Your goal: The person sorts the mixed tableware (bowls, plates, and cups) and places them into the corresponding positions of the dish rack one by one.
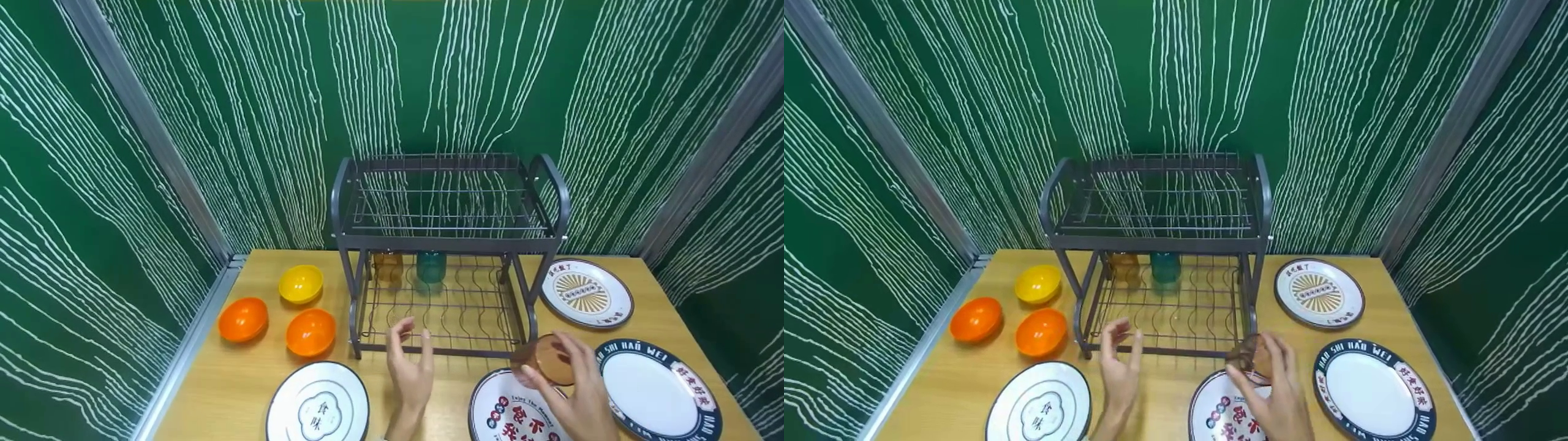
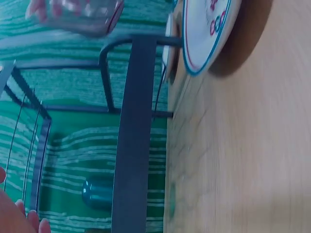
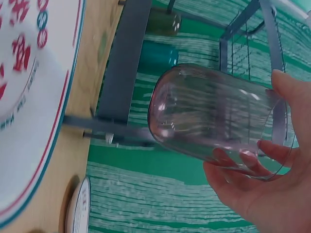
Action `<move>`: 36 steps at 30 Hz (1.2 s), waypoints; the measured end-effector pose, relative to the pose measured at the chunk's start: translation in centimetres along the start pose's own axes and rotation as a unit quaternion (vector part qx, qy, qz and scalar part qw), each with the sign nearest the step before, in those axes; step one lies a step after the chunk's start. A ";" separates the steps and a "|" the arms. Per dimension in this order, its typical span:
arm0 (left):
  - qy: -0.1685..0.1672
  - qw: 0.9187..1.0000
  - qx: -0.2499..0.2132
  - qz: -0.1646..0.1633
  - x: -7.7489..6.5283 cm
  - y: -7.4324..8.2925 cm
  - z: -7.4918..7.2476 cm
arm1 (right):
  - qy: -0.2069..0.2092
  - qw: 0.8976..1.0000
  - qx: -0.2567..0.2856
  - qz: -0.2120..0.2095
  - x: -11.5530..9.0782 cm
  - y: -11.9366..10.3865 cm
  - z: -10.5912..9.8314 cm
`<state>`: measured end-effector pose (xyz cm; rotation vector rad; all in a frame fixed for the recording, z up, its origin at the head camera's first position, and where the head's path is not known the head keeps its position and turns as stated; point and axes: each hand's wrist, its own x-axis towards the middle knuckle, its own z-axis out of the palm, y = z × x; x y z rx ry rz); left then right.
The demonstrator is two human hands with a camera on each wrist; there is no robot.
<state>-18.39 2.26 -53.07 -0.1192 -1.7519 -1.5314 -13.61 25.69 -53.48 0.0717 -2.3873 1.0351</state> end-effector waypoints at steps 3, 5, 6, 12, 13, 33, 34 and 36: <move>-0.024 1.000 -0.009 -0.005 -0.6 0.5 0.4 | -0.007 1.000 0.009 -0.014 -0.1 -0.4 0.6; -0.044 0.999 -0.012 -0.013 -0.9 0.9 0.7 | -0.014 1.000 0.013 -0.023 -0.1 -0.5 1.0; -0.054 0.998 -0.013 -0.015 -1.1 1.0 0.7 | -0.015 0.999 0.021 -0.030 -0.1 -0.6 1.1; -0.094 0.995 -0.017 -0.007 -2.5 0.2 1.6 | -0.018 0.997 0.043 -0.063 -0.3 -1.2 1.7; -0.098 0.995 -0.017 -0.003 -2.8 -0.1 1.8 | -0.019 0.997 0.046 -0.066 -0.4 -1.3 1.8; -0.331 0.940 -0.079 -0.012 -5.3 -1.1 1.9 | -0.030 0.981 0.178 -0.064 -1.0 -4.7 2.3; -0.340 0.937 -0.081 -0.002 -5.3 -1.2 1.8 | -0.036 0.979 0.193 -0.055 -1.0 -4.9 2.2; -0.356 0.929 -0.096 0.011 -5.5 -1.3 1.9 | -0.050 0.973 0.220 -0.043 -1.1 -4.9 2.2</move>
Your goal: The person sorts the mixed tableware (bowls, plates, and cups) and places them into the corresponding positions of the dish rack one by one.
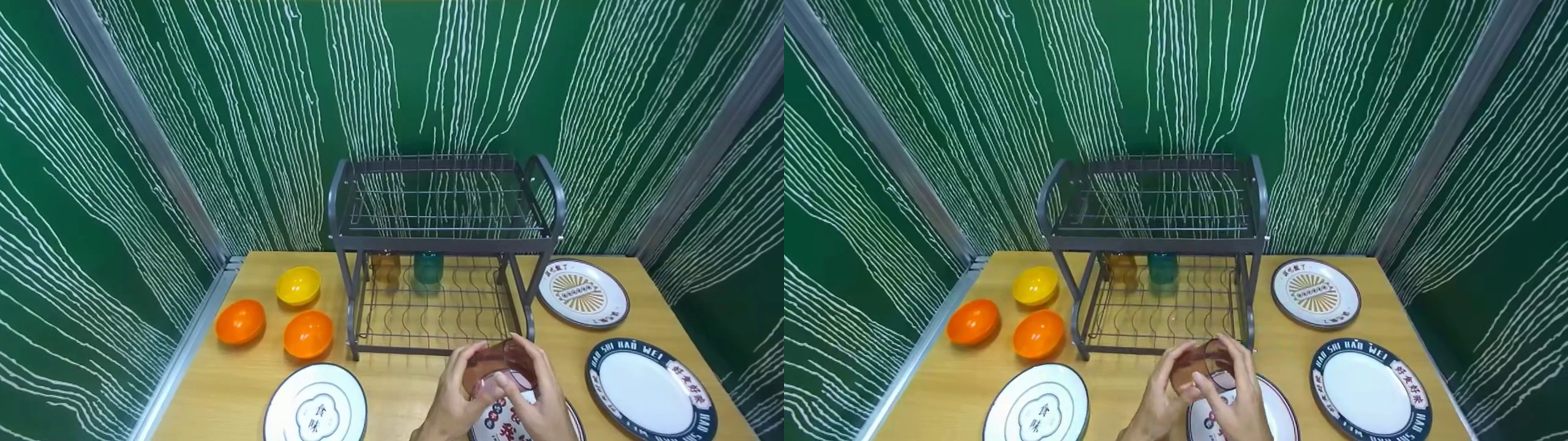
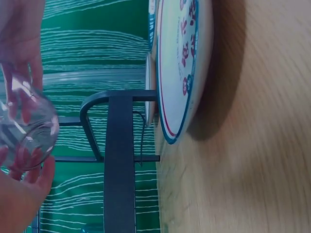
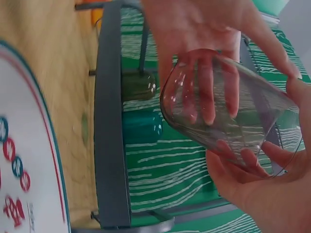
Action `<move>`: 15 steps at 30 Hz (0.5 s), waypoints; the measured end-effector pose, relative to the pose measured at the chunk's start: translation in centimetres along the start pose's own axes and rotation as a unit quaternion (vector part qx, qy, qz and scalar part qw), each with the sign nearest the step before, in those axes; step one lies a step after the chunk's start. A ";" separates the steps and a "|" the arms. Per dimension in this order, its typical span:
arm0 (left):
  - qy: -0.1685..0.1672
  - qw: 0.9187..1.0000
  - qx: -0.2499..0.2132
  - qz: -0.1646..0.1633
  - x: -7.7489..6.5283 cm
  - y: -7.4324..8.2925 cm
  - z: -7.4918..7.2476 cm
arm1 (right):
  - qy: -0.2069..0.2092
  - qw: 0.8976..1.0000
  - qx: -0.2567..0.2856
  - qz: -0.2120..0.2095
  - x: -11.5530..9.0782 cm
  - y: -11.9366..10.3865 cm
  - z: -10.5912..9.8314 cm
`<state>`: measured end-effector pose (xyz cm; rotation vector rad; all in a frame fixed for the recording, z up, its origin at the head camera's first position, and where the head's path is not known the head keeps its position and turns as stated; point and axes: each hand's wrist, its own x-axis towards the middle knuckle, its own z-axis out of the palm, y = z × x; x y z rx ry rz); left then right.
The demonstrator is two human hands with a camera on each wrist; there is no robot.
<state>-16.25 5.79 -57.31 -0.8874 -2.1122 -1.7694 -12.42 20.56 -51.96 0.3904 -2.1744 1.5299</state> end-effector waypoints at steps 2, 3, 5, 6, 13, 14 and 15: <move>-0.011 1.000 -0.008 0.020 0.0 -0.1 0.1 | -0.007 1.000 0.026 0.017 -0.1 0.3 -0.1; -0.016 0.999 -0.011 0.028 0.0 -0.2 0.1 | -0.008 0.999 0.038 0.029 -0.1 0.5 -0.2; -0.023 0.999 -0.028 0.032 0.0 -0.2 0.2 | -0.007 0.998 0.059 0.039 -0.2 0.9 -0.2; -0.025 0.999 -0.031 0.035 0.0 -0.2 0.2 | -0.005 0.996 0.074 0.040 -0.2 1.0 -0.3; -0.011 0.999 -0.034 0.033 0.6 2.2 -0.5 | 0.029 0.983 0.170 0.060 -0.3 1.1 -0.5; -0.009 0.999 -0.037 0.033 0.6 2.3 -0.6 | 0.031 0.982 0.172 0.068 -0.4 0.9 -0.5; -0.009 0.999 -0.041 0.030 0.6 2.4 -0.7 | 0.033 0.981 0.171 0.080 -0.4 0.8 -0.6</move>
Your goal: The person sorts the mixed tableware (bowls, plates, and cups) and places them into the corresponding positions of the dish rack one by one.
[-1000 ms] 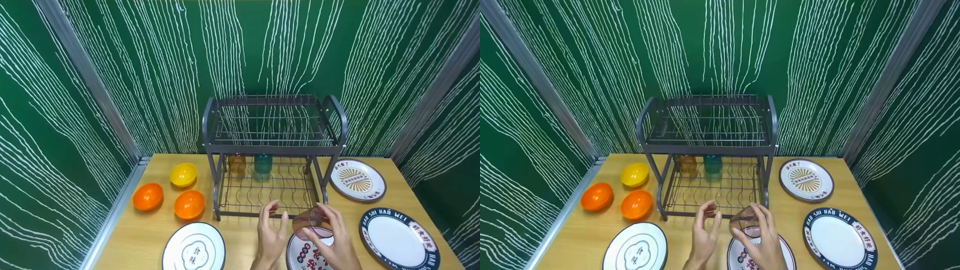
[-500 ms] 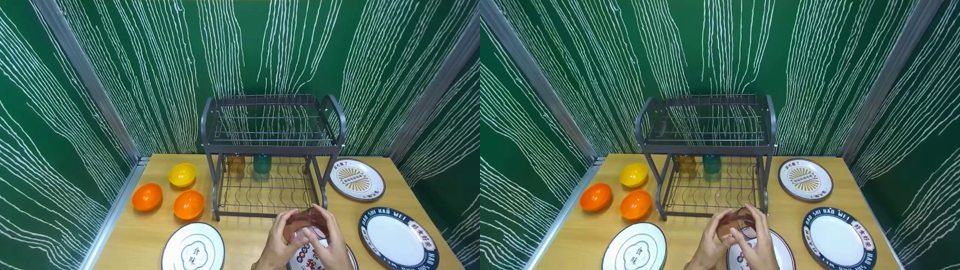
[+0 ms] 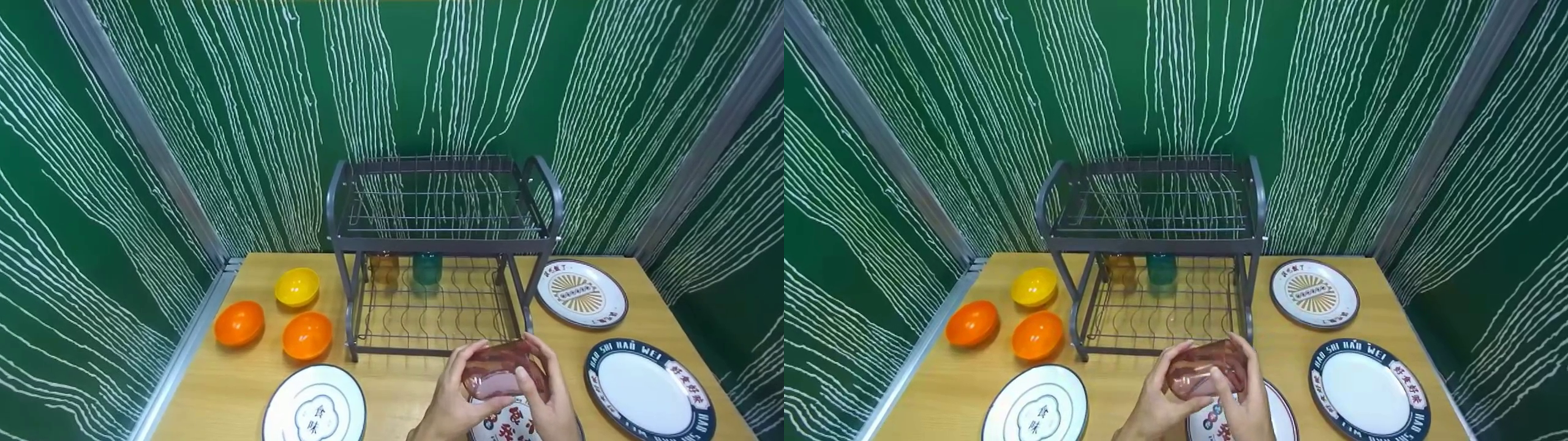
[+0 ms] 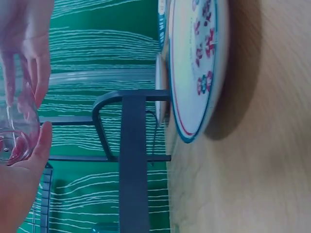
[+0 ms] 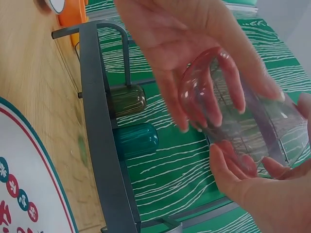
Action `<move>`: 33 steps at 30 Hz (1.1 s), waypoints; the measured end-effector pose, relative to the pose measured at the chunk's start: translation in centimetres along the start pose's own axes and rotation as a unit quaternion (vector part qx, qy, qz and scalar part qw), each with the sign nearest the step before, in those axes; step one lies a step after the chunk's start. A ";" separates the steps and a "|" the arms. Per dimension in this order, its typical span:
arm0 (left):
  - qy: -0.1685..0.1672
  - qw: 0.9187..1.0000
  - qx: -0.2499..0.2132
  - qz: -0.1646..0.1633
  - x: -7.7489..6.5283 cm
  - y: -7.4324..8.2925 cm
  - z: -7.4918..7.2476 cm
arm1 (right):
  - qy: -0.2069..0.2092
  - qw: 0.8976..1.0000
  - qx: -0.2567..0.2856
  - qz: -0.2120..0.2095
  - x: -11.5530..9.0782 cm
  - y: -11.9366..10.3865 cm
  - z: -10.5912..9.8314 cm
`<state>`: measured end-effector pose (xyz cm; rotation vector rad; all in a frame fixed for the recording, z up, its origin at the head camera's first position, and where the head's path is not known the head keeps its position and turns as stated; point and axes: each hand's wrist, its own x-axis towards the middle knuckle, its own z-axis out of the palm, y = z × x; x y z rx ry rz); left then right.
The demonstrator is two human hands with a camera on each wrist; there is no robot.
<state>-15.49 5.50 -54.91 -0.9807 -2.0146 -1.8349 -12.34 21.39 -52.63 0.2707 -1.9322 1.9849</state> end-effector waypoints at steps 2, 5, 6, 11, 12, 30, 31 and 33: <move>0.001 1.000 -0.007 -0.004 -0.1 -0.6 -0.1 | 0.001 1.000 0.000 0.020 -0.1 -0.2 -0.1; 0.009 1.000 -0.015 -0.011 0.0 -0.6 -0.2 | -0.007 1.000 0.002 0.026 -0.3 -0.3 -0.4; 0.011 1.000 -0.017 -0.015 0.1 -0.4 -0.3 | -0.015 1.000 0.000 0.022 -0.4 -0.3 -0.6; 0.014 0.999 -0.023 -0.020 0.5 0.4 -0.8 | -0.055 0.998 -0.012 0.004 -0.7 0.2 -1.2; 0.014 0.999 -0.023 -0.018 0.6 0.5 -0.8 | -0.062 0.998 -0.020 -0.001 -0.7 0.3 -1.2; 0.010 0.999 0.032 0.037 3.0 3.8 -1.3 | -0.048 0.990 -0.108 0.071 -1.7 1.6 -0.4; 0.005 0.999 0.034 0.033 3.1 3.9 -1.3 | -0.046 0.989 -0.119 0.074 -1.7 1.7 -0.4; -0.003 0.999 0.042 0.024 3.3 3.7 -1.3 | -0.044 0.986 -0.136 0.080 -1.6 1.9 -0.4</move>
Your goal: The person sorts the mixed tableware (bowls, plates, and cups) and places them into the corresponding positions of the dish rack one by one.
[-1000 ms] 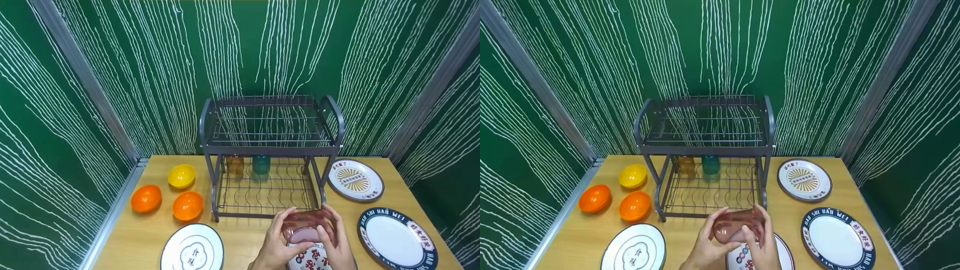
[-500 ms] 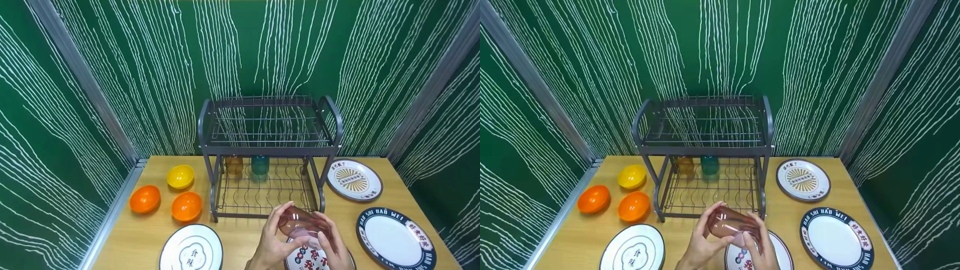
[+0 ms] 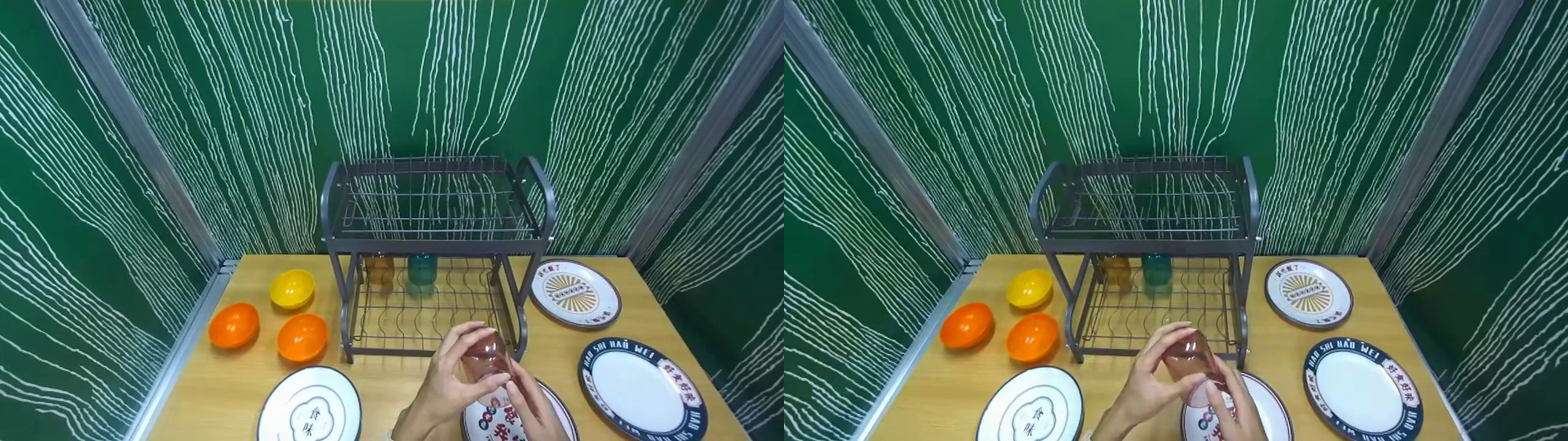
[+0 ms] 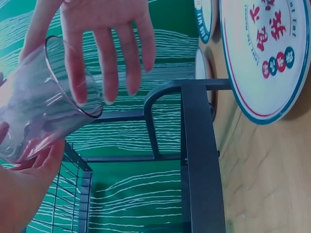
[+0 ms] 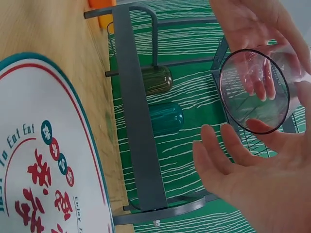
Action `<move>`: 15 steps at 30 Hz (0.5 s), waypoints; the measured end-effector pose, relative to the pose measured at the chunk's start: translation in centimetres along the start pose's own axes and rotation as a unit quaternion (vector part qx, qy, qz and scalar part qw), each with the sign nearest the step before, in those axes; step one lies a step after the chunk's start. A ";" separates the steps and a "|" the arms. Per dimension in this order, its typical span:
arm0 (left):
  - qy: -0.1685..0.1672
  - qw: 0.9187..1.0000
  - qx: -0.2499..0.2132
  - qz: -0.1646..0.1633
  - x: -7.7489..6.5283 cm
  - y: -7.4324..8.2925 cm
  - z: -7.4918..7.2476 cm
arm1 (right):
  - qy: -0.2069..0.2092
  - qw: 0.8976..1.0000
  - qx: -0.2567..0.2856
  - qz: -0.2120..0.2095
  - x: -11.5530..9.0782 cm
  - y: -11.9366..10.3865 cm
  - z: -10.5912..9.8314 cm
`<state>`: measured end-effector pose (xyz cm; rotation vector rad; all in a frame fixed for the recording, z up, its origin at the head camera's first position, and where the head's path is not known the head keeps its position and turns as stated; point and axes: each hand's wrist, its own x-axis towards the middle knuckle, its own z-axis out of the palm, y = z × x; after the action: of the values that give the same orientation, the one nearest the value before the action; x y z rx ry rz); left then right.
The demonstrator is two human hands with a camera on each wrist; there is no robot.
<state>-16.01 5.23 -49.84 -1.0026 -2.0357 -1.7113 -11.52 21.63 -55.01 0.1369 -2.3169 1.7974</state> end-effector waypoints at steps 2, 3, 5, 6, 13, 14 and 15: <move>-0.011 1.000 0.010 -0.008 0.1 -0.7 0.2 | 0.002 1.000 -0.011 0.012 0.1 0.1 0.0; -0.015 1.000 0.018 -0.010 0.1 -1.1 0.2 | 0.001 1.000 -0.013 0.021 0.1 0.2 -0.1; -0.021 0.999 0.032 -0.008 0.2 -1.7 0.4 | -0.004 0.999 -0.009 0.047 0.3 0.1 -0.1; -0.023 0.999 0.037 -0.003 0.2 -1.9 0.5 | -0.006 0.998 -0.009 0.061 0.3 0.1 -0.2; -0.035 0.999 0.035 0.012 1.1 -2.7 0.6 | 0.010 0.998 -0.041 0.049 0.9 0.4 -0.5; -0.036 0.999 0.033 0.013 1.2 -2.7 0.6 | 0.014 0.998 -0.047 0.045 1.0 0.4 -0.5; -0.036 0.999 0.036 0.014 1.4 -2.8 0.5 | 0.017 0.997 -0.055 0.044 1.2 0.5 -0.7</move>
<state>-18.74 6.03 -51.16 -1.0781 -2.1016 -1.5995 -12.68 22.44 -55.06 -0.0126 -2.4266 1.6918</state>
